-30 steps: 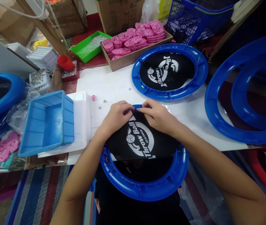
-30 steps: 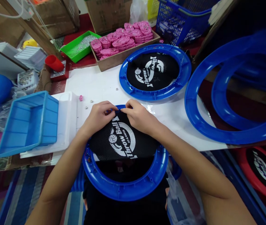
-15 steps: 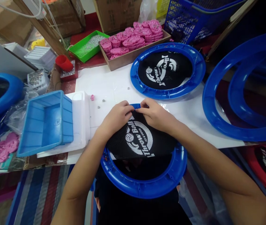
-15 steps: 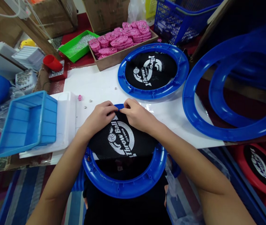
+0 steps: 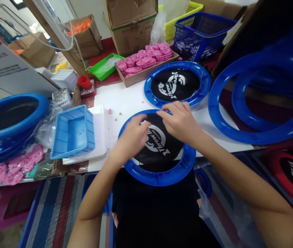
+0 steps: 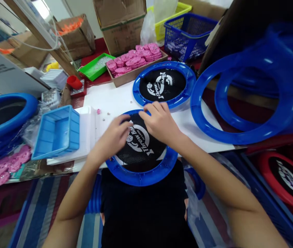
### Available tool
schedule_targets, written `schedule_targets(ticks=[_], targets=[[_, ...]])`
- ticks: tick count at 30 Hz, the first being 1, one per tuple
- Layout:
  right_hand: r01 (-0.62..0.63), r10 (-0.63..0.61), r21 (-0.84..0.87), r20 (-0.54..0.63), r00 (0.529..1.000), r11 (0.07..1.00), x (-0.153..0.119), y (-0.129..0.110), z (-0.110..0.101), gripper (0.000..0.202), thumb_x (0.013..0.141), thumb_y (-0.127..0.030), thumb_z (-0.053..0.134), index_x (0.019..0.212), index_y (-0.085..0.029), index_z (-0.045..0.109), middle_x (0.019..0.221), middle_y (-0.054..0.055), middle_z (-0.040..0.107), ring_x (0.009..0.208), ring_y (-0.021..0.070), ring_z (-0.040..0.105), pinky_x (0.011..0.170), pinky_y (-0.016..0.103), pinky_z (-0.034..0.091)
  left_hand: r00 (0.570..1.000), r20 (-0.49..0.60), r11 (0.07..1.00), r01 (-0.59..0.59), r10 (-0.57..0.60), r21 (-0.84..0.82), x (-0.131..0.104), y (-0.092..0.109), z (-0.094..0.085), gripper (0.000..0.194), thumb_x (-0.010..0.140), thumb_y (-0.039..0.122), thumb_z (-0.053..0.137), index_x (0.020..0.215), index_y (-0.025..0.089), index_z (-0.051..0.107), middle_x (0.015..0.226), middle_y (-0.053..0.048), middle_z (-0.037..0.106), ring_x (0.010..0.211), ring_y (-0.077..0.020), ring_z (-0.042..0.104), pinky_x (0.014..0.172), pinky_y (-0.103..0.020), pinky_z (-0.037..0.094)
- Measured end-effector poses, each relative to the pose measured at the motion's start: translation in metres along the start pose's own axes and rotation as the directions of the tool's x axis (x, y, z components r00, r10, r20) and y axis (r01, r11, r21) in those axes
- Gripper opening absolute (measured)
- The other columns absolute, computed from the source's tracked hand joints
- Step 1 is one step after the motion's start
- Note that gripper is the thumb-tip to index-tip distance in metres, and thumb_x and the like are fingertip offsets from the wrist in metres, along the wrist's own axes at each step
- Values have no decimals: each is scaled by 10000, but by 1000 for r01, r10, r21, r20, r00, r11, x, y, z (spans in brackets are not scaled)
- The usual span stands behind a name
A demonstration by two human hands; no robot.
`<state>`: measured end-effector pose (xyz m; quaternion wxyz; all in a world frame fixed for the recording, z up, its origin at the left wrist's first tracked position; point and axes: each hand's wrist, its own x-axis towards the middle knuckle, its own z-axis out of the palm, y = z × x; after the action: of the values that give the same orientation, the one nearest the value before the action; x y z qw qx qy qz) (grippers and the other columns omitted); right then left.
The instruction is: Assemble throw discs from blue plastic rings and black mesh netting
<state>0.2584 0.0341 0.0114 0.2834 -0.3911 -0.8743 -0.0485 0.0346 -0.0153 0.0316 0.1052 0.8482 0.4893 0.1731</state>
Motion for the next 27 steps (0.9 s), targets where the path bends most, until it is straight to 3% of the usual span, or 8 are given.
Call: schedule_targets(ticks=[2,4,7,10,13,17,21,27], targets=[[39,-48,67,146,988,997,-34,-23,-20,245,1025,-113,532,1047,-197,761,1031,100,728,976,270,612,837,433,406,972,217,996,-80,85,-32,-24,30,4,196,1074,157,520,1158,136,696,1232,-136,689,1160,-245,657,1061,-404,562],[-1,-21,82,263,964,997,-69,-44,-30,192,1032,-138,571,1019,-187,757,956,76,735,919,252,622,823,423,390,926,368,994,-103,83,36,-40,48,15,184,1064,280,615,1164,145,690,1190,-132,689,1108,-281,661,985,-437,583],[-99,84,44,265,960,994,-105,-68,-27,189,1049,-138,566,1025,-190,747,1000,71,763,997,263,664,961,470,371,914,403,985,-106,44,133,-47,54,30,338,1005,344,728,1281,165,649,1279,-147,659,1178,-333,630,965,-479,571],[-223,207,107,143,968,969,-119,-84,-13,163,1063,-173,584,1052,-214,742,1164,78,773,1137,265,681,1104,500,328,932,357,980,-124,62,154,-49,50,33,224,1046,244,639,1262,185,645,1274,-134,659,1172,-315,628,936,-448,559],[-299,304,84,-55,951,951,-118,-95,2,123,1049,-200,626,1049,-220,747,1209,93,778,1205,294,675,1162,531,323,953,298,992,-91,62,85,-55,47,28,166,1089,164,506,1138,180,664,1140,-102,694,1074,-263,659,919,-397,557],[-343,313,-36,-326,892,939,-108,-104,18,138,1022,-178,660,1123,-198,751,1177,131,791,1188,322,683,1170,565,356,998,49,1000,24,-24,5,-65,45,30,222,1107,140,449,1189,161,654,1103,-98,713,1058,-246,674,956,-387,559],[-229,239,72,-373,896,971,-99,-103,28,191,1013,-229,705,1198,-211,745,1177,120,788,1196,308,690,1187,552,373,984,-177,998,27,-16,63,-71,38,48,297,1104,124,411,1285,151,645,1117,-122,727,1031,-261,666,921,-406,560],[-157,235,213,-412,881,964,-100,-98,34,79,1017,-203,695,1023,-252,757,985,42,804,1083,258,723,1146,503,423,961,-267,998,-61,65,25,-76,32,62,307,1125,192,432,1361,146,624,1102,-118,736,1003,-247,676,885,-382,555]])
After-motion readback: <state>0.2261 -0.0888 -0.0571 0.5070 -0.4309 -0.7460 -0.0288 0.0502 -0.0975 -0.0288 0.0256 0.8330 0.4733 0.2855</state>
